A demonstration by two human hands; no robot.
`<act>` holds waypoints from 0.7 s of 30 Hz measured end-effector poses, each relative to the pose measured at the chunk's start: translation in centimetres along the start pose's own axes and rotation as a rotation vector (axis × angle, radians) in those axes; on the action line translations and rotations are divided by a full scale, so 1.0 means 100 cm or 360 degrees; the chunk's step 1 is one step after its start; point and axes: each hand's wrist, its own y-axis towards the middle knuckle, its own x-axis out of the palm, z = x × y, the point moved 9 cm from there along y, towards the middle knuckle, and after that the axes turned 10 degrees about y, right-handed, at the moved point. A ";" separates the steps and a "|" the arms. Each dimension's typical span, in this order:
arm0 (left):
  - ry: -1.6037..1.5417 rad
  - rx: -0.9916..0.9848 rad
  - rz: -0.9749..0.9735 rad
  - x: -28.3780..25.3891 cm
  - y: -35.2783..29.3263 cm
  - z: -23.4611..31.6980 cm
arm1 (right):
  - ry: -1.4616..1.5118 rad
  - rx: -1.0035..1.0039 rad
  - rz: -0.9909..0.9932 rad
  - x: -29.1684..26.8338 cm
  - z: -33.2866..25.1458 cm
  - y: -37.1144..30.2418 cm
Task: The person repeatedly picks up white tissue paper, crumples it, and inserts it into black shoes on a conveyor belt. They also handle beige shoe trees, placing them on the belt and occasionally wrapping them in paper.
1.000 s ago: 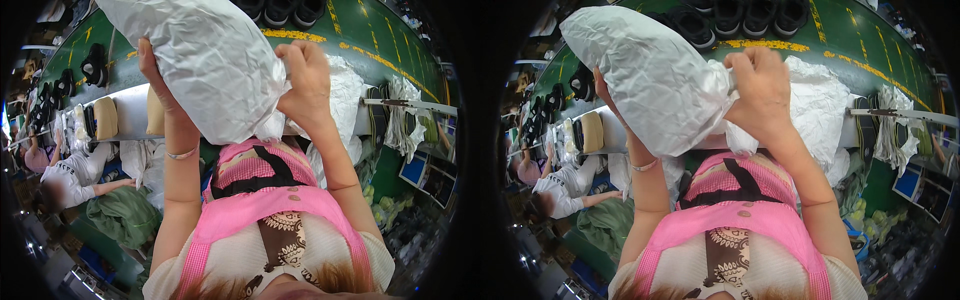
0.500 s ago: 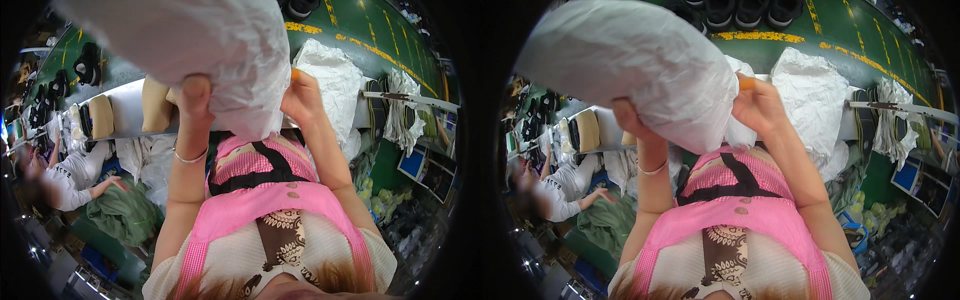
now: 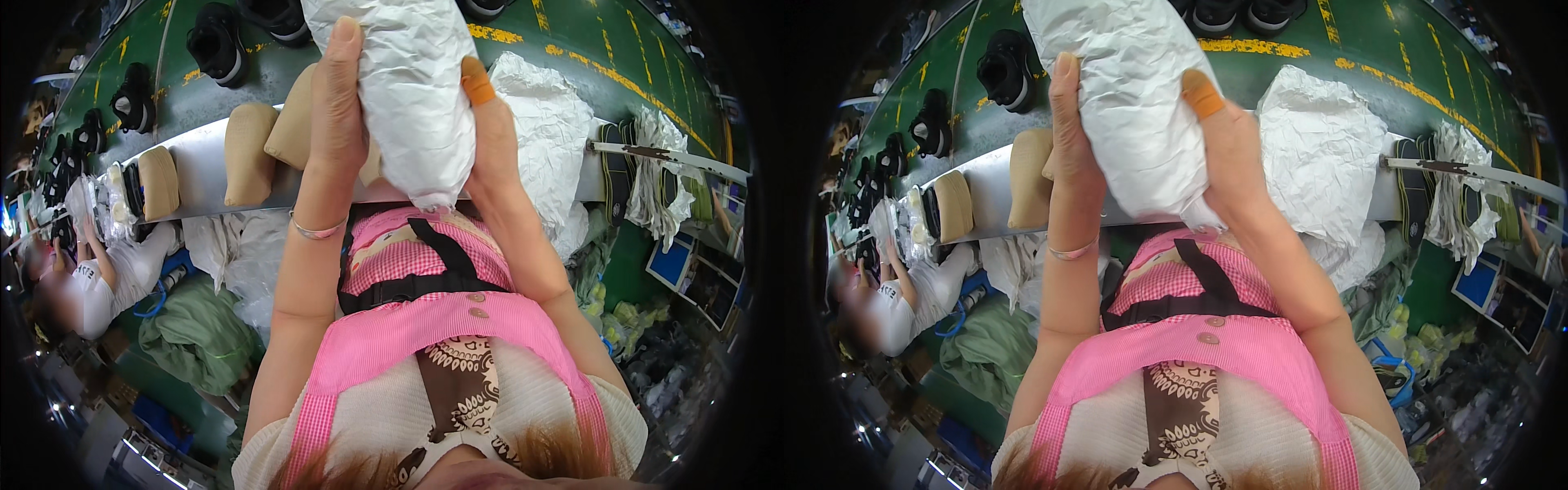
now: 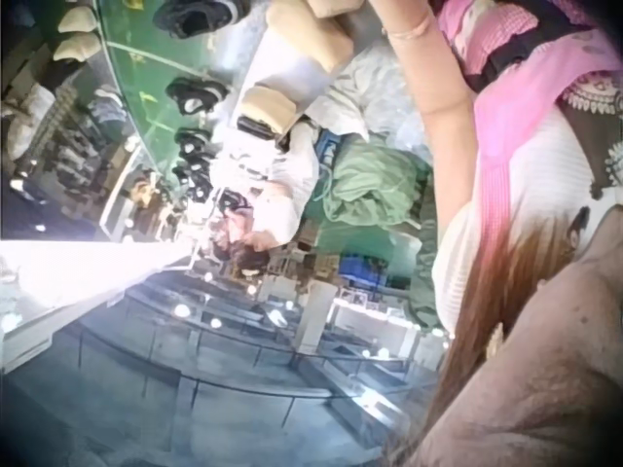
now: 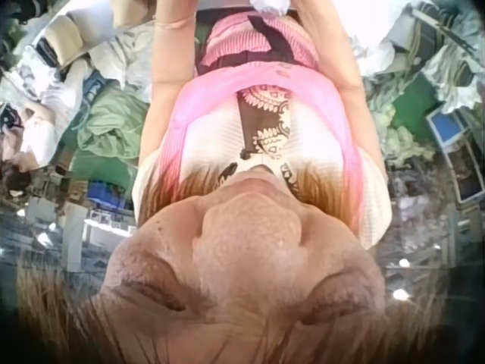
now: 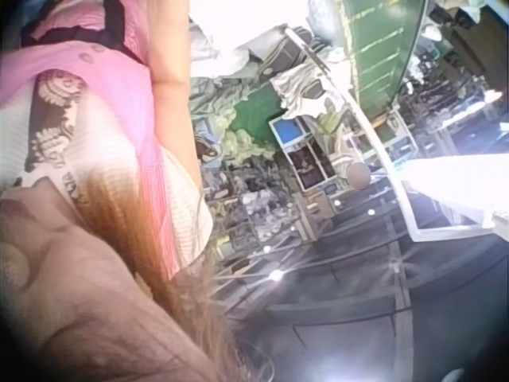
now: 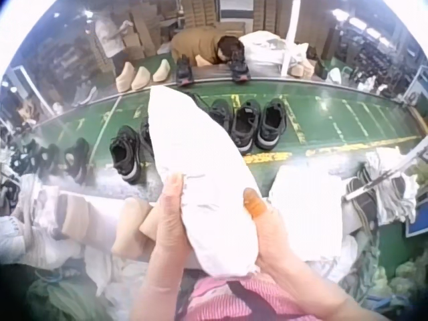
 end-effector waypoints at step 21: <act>-0.0566 -0.0089 0.0716 -0.057 -0.015 -0.065 | -0.1512 -0.1082 -0.0526 0.036 0.003 -0.010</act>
